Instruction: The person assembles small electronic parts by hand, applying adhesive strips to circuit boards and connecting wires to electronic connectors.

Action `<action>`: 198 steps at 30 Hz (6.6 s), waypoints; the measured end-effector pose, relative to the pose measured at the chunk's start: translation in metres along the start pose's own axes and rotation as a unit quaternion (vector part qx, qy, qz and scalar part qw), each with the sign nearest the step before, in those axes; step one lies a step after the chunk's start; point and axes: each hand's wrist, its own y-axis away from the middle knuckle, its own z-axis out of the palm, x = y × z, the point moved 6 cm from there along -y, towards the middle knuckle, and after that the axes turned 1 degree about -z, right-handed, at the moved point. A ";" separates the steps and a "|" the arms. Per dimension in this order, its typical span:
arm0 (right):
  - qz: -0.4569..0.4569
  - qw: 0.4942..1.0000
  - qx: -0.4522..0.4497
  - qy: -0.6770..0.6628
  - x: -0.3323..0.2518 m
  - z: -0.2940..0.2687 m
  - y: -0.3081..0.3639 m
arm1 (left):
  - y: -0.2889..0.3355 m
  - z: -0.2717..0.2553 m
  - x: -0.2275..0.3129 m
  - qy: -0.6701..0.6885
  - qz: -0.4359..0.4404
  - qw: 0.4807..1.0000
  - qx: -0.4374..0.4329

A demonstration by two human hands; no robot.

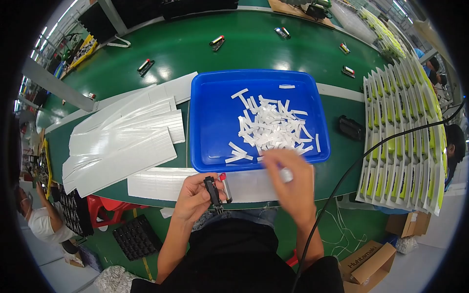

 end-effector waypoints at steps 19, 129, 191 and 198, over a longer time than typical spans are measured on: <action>0.072 0.976 -0.106 -0.174 -0.013 0.040 0.029 | -0.005 0.009 0.017 -0.153 0.028 0.984 0.082; -0.200 0.977 -0.052 0.045 -0.040 0.043 0.034 | -0.011 0.035 0.015 -0.301 0.129 0.927 0.182; -0.138 0.977 -0.164 0.018 -0.009 0.080 0.027 | 0.003 -0.009 0.024 -0.018 0.089 0.993 0.072; 0.032 0.990 -0.029 -0.131 0.020 0.035 0.020 | -0.001 -0.003 0.020 -0.082 0.020 0.993 0.085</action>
